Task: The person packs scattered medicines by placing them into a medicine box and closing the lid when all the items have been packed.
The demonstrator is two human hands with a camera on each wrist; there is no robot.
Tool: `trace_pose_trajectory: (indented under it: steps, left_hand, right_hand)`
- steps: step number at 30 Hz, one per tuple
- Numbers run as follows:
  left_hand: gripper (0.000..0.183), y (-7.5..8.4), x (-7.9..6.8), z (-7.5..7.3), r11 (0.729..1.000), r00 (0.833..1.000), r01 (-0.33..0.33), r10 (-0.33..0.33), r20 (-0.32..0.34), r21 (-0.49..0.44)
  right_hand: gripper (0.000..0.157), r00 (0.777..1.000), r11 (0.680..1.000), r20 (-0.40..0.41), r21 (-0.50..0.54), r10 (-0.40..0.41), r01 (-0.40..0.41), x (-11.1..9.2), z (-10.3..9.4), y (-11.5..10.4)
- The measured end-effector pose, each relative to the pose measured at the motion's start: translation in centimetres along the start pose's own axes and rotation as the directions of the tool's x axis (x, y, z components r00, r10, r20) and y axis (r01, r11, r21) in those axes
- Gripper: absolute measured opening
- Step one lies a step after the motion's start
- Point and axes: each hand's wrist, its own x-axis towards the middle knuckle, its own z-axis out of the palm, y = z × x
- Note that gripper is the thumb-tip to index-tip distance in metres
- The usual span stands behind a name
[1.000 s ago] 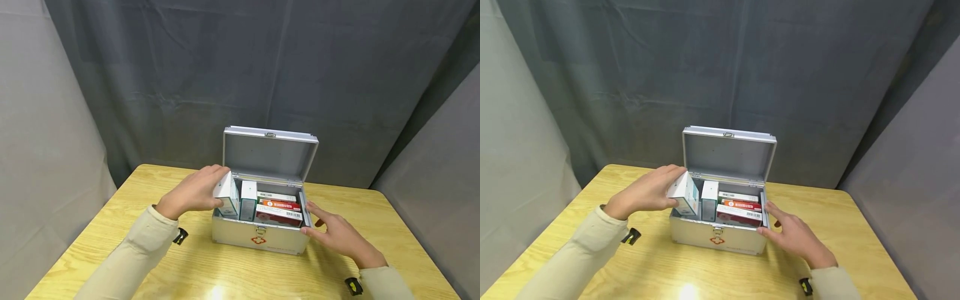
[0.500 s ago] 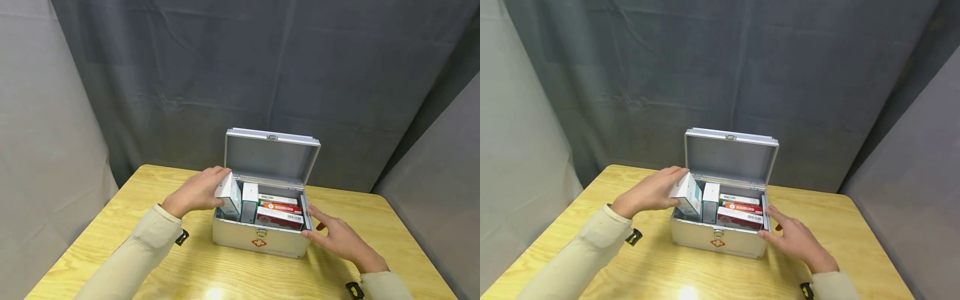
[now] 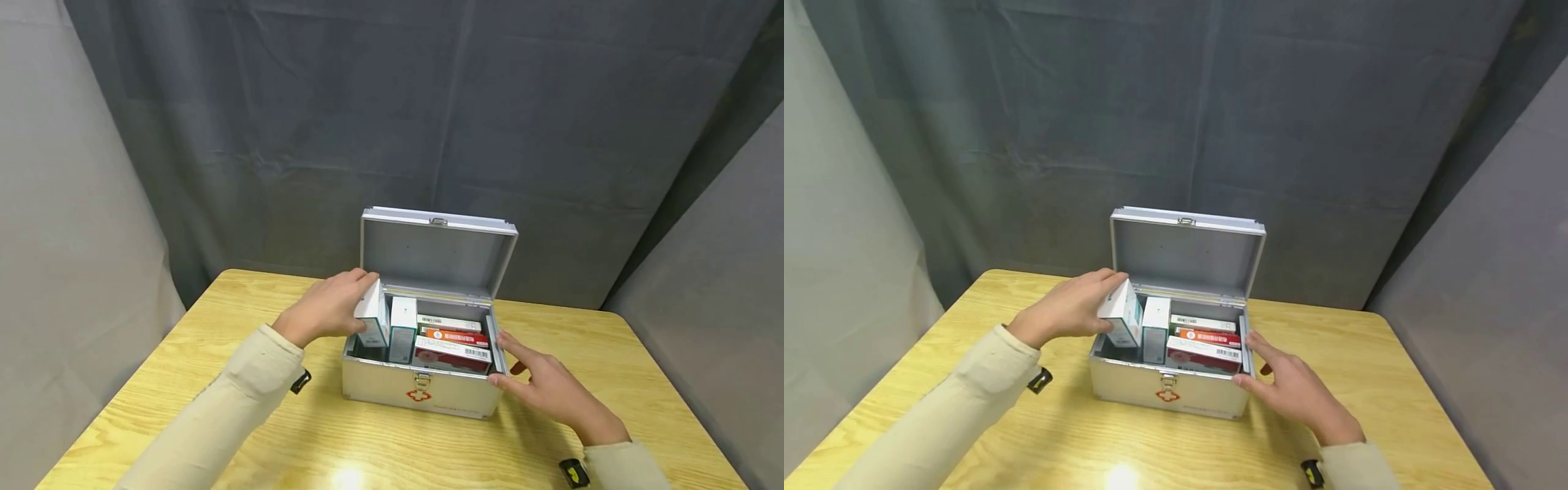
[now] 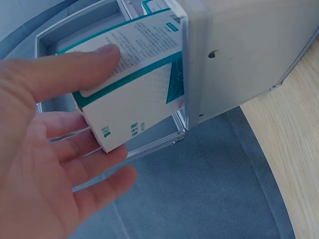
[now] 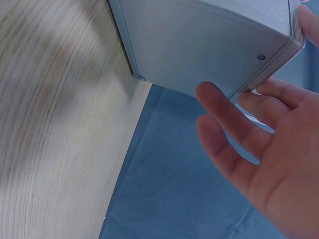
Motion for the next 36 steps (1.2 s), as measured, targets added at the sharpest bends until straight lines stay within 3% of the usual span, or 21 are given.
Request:
trace_pose_trajectory:
  steps: [12,17,24,36]
  left_hand:
    - [0.08,0.1,0.8,0.2,0.998,0.999,-0.013,0.011,0.039,0.06]
    - [0.076,0.1,1.6,0.0,0.993,0.997,-0.049,0.041,0.072,0.106]
    - [0.077,0.4,2.8,-0.1,0.989,0.993,-0.04,0.025,0.113,0.139]
    - [0.072,0.9,4.4,0.9,0.981,0.993,-0.069,0.049,0.111,0.184]
  right_hand:
    - [0.071,1.0,1.0,0.007,0.018,0.02,-0.02,0.0,0.2,0.2]
    - [0.071,1.0,1.0,0.002,0.014,0.017,-0.017,0.0,0.1,0.3]
    - [0.069,1.0,1.0,-0.011,-0.004,0.011,-0.011,-0.2,0.1,0.5]
    - [0.07,1.0,1.0,0.001,0.003,0.03,-0.03,-0.2,-0.2,0.6]
